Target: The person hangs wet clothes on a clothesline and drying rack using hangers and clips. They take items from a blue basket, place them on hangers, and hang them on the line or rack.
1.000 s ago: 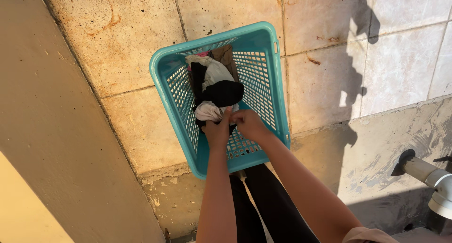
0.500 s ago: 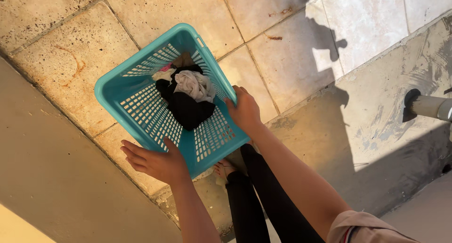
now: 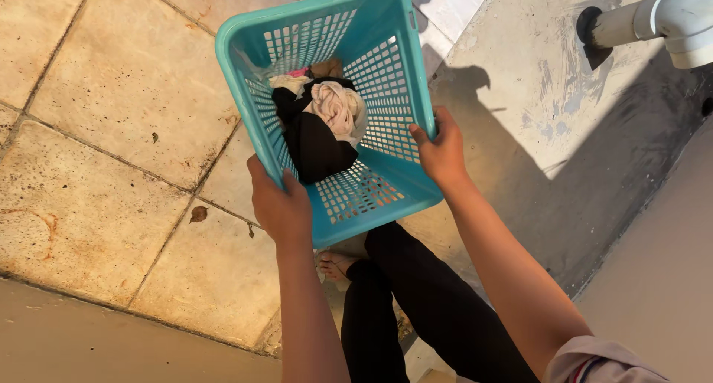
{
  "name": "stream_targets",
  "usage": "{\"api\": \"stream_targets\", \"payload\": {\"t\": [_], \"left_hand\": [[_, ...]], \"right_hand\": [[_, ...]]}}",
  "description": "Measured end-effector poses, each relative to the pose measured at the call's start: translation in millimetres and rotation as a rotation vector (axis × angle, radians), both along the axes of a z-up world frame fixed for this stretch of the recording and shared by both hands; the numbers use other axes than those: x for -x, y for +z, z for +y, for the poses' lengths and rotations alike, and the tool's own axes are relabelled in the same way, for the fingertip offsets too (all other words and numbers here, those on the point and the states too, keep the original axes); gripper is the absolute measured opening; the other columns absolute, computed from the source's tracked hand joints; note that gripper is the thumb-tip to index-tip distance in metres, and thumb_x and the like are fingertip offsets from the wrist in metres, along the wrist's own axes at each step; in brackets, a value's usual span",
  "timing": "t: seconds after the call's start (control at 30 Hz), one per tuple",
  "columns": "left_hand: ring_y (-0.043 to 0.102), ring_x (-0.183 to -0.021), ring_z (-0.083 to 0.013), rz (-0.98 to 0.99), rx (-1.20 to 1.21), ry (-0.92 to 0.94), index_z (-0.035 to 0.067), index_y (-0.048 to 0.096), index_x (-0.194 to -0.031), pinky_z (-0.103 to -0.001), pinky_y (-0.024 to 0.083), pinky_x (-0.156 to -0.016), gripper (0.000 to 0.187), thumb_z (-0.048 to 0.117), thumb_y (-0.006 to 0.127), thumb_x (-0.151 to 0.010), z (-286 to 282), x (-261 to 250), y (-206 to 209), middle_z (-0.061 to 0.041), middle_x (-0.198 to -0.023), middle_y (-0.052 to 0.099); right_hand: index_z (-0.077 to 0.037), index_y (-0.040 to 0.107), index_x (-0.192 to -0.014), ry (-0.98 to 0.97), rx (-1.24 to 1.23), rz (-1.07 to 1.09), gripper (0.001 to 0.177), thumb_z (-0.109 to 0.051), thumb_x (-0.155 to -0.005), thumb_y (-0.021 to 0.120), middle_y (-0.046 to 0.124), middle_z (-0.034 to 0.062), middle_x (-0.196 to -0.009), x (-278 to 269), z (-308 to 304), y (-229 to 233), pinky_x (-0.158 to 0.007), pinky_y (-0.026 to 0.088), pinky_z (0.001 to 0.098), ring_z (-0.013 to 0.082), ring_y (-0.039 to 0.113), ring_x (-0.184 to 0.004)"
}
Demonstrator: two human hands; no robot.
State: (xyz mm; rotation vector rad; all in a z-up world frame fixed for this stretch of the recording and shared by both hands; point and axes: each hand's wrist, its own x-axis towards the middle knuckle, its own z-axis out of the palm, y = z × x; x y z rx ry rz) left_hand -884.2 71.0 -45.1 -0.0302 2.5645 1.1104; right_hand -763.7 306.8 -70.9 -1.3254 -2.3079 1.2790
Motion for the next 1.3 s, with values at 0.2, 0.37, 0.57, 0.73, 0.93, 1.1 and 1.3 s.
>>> {"api": "stream_targets", "payload": {"t": [0.2,0.37,0.57,0.73,0.93,1.1,1.3], "left_hand": [[0.066,-0.101,-0.0452,0.101,-0.134,-0.340,0.005,0.045,-0.137,-0.051,0.052,-0.079,0.043,0.011,0.062,-0.098,177,-27,-32,-0.023,-0.112,0.068],[0.065,-0.104,-0.0448,0.165,-0.217,-0.469,0.004,0.048,-0.135,-0.052,0.051,-0.081,0.036,0.016,0.060,-0.103,334,-38,-61,-0.022,-0.119,0.065],[0.067,-0.104,-0.0416,0.124,-0.273,-0.463,0.006,0.049,-0.137,-0.050,0.052,-0.082,0.033,0.018,0.057,-0.108,539,-17,-63,-0.019,-0.117,0.069],[0.070,-0.095,-0.0393,0.042,-0.256,-0.329,0.008,0.049,-0.137,-0.049,0.052,-0.077,0.034,0.024,0.058,-0.108,662,22,-37,-0.018,-0.104,0.072],[0.072,-0.095,-0.0388,0.149,-0.294,-0.223,0.007,0.049,-0.137,-0.048,0.054,-0.074,0.033,0.021,0.056,-0.108,744,129,-1,-0.018,-0.109,0.071],[0.070,-0.100,-0.0405,0.272,-0.205,-0.069,0.007,0.048,-0.136,-0.049,0.054,-0.075,0.034,0.021,0.057,-0.106,807,289,-2,-0.019,-0.117,0.070],[0.069,-0.108,-0.0412,0.277,-0.196,0.135,0.011,0.046,-0.144,-0.050,0.055,-0.079,0.040,0.020,0.055,-0.106,898,446,-44,-0.018,-0.132,0.066]], "right_hand": [[0.000,0.063,-0.115,-0.278,-0.077,-0.004,0.020,-0.004,-0.097,0.071,0.067,0.0066,-0.091,-92,148,-9,-0.074,0.050,0.0295,0.0119,0.060,-0.080],[0.000,0.063,-0.119,-0.388,-0.103,0.154,0.021,-0.002,-0.098,0.068,0.072,0.0050,-0.101,-117,279,-24,-0.081,0.054,0.0256,0.0095,0.067,-0.089],[0.002,0.065,-0.119,-0.413,-0.069,0.203,0.020,-0.002,-0.100,0.070,0.072,0.0047,-0.102,-101,487,-24,-0.087,0.052,0.0245,0.0085,0.064,-0.093],[0.000,0.064,-0.118,-0.353,-0.094,0.163,0.020,-0.004,-0.099,0.071,0.068,0.0029,-0.095,-38,627,6,-0.078,0.048,0.0243,0.0073,0.059,-0.085],[0.001,0.066,-0.114,-0.231,-0.174,0.163,0.018,-0.003,-0.097,0.073,0.068,0.0018,-0.092,92,729,42,-0.074,0.048,0.0239,0.0065,0.058,-0.082],[0.000,0.069,-0.113,-0.090,-0.186,0.174,0.020,-0.005,-0.095,0.074,0.070,0.0023,-0.088,291,813,37,-0.071,0.048,0.0253,0.0076,0.059,-0.077],[-0.005,0.069,-0.119,0.097,-0.354,-0.038,0.025,-0.012,-0.096,0.074,0.073,0.0061,-0.092,509,904,19,-0.074,0.051,0.0341,0.0183,0.068,-0.080]]}}
